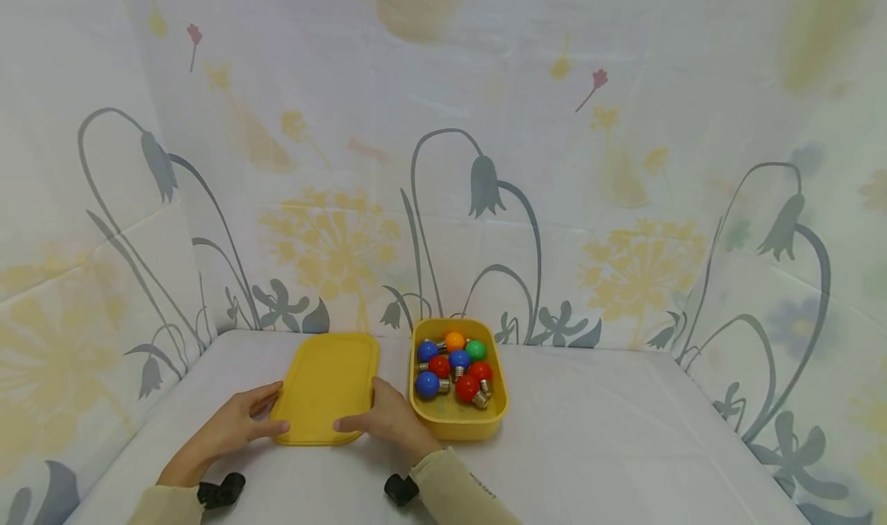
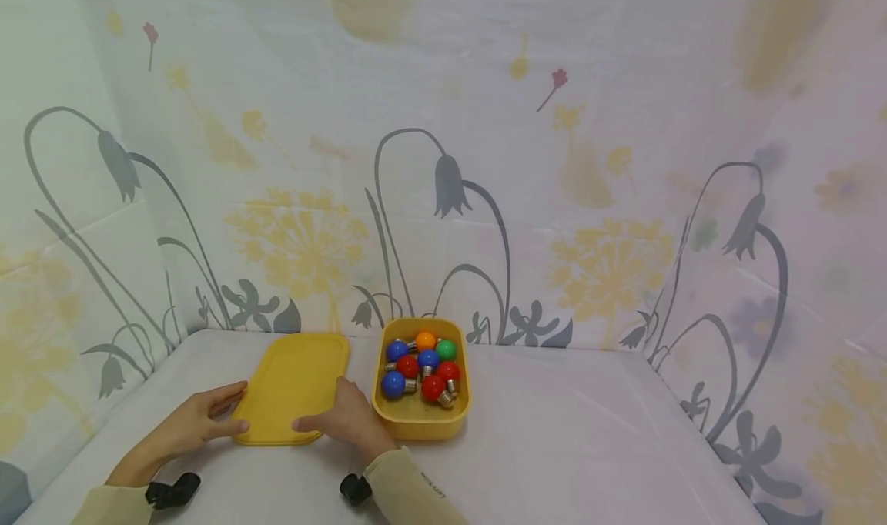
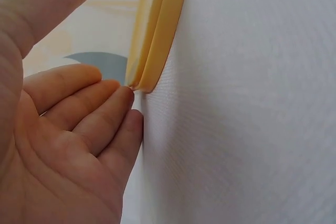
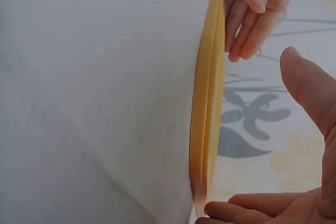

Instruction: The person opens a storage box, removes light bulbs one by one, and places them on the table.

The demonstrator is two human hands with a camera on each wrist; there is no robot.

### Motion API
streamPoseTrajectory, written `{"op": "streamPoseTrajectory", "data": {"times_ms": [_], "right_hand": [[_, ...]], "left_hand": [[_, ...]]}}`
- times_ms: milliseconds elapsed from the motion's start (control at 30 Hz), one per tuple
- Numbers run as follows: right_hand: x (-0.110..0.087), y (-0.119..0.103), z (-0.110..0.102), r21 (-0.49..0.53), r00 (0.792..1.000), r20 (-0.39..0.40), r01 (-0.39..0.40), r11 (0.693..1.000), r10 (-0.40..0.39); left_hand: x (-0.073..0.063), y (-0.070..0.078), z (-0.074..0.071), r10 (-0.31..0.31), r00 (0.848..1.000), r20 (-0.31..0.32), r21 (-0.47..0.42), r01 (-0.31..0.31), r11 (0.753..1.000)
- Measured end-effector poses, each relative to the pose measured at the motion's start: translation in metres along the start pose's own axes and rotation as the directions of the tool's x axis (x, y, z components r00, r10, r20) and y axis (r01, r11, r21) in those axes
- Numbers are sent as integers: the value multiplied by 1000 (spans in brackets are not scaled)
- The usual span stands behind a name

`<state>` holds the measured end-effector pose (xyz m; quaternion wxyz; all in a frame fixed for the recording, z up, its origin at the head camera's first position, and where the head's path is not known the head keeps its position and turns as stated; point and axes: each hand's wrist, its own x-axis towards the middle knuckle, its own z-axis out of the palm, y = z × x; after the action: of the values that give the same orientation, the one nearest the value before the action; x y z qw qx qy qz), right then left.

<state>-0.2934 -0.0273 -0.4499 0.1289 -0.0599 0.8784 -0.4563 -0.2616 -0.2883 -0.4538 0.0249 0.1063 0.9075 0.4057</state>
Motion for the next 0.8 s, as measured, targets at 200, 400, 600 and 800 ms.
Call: {"op": "streamPoseTrajectory", "data": {"times_ms": [200, 400, 600, 800], "right_hand": [[-4, -4, -3, 8, 999, -19, 28, 1000, -28], [-17, -15, -19, -35, 991, -48, 121, 992, -123], [-26, -14, -48, -11, 968, -69, 242, 970, -243], [-30, 5, -84, -38, 938, -99, 331, 943, -333]], "left_hand": [[1, 3, 0, -17, 1000, -11, -23, 17, 1000], [2, 14, -1, 48, 998, -43, -71, -51, 996], [3, 32, 2, 138, 987, -88, -162, -151, 975], [6, 51, 15, 208, 975, -81, -188, -220, 957]]}}
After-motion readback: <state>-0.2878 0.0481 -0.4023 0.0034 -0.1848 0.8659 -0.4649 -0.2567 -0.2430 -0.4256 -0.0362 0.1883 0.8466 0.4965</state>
